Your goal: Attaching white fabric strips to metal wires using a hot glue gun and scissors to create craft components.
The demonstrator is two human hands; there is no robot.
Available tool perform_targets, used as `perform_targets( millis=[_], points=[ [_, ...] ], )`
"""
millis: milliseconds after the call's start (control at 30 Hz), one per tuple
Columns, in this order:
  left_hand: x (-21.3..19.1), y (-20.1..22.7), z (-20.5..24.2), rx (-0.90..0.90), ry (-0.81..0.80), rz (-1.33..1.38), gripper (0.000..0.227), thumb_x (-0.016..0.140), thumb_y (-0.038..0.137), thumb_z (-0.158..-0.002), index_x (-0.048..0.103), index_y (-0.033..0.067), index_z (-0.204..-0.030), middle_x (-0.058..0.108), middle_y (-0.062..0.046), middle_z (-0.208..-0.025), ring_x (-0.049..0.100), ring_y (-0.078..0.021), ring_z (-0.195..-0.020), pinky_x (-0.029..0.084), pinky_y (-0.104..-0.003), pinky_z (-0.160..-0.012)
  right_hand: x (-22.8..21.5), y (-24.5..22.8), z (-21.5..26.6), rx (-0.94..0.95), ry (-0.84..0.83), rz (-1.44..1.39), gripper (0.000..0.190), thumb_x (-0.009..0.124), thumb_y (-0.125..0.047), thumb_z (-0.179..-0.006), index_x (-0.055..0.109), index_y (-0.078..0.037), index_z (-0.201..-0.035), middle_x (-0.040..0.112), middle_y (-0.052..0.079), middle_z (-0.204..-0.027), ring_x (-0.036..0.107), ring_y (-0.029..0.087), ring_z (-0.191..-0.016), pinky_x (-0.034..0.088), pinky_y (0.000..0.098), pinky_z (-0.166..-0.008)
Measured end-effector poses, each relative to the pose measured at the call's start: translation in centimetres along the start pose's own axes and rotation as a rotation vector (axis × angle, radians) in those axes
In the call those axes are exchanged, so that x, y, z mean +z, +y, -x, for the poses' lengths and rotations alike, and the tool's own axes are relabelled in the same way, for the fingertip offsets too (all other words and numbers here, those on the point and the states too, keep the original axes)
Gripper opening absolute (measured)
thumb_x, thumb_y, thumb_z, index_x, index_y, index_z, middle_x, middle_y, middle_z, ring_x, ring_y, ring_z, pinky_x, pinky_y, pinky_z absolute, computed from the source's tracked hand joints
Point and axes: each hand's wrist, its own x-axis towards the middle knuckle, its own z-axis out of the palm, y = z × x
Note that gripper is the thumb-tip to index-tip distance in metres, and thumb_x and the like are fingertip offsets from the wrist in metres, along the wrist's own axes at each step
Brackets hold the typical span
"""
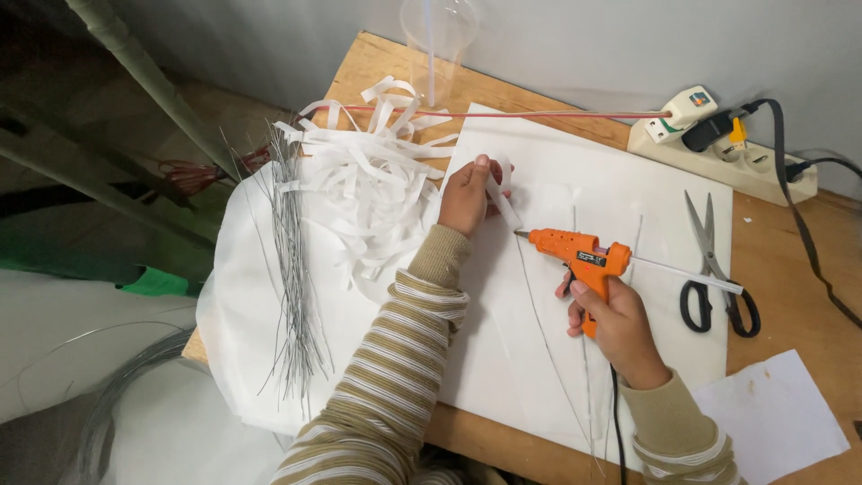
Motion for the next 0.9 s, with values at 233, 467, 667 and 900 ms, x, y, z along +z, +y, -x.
perform_targets(
  millis=[233,467,667,900],
  points=[
    [-0.1,-0.4,-0.3,-0.002,-0.014,0.029,0.047,0.036,0.042,-0.11,0.069,0.0101,-0.103,0.07,-0.02,-0.11,0.073,-0.0363,-0.098,0.066,-0.043,-0.079,0.1,-0.2,0.1,0.015,0.027,0.001,0.026,0.059,-0.017,-0.102,0.063,0.008,-0.109,0.062,0.017,-0.06,0.067,0.022,-0.049,0.062,0.037,-0.05],
    [0.0,-0.8,-0.6,0.005,-0.023,0.052,0.047,0.035,0.041,-0.111,0.069,0.0086,-0.104,0.07,-0.019,-0.109,0.075,-0.0321,-0.095,0.067,-0.04,-0.076,0.2,-0.5,0.1,0.009,0.012,0.032,0.027,0.058,-0.018,-0.103,0.063,0.008,-0.107,0.061,0.016,-0.058,0.067,0.022,-0.048,0.062,0.0357,-0.049],
    [-0.2,-1.0,-0.8,0.022,-0.024,0.026,0.048,0.036,0.042,-0.11,0.07,0.0086,-0.104,0.071,-0.019,-0.107,0.075,-0.033,-0.094,0.067,-0.041,-0.077,0.3,-0.9,0.7,0.013,0.009,0.06,0.025,0.059,-0.016,-0.102,0.063,0.008,-0.104,0.061,0.016,-0.056,0.068,0.024,-0.049,0.062,0.0366,-0.054],
    [0.0,-2.0,-1.5,0.014,-0.03,0.072,0.048,0.036,0.041,-0.11,0.07,0.0085,-0.106,0.07,-0.017,-0.105,0.075,-0.0292,-0.093,0.067,-0.04,-0.078,0.4,-1.5,0.7,0.001,0.006,0.109,0.026,0.057,-0.018,-0.104,0.064,0.008,-0.104,0.063,0.016,-0.056,0.07,0.024,-0.049,0.063,0.0371,-0.057]
  ],
)
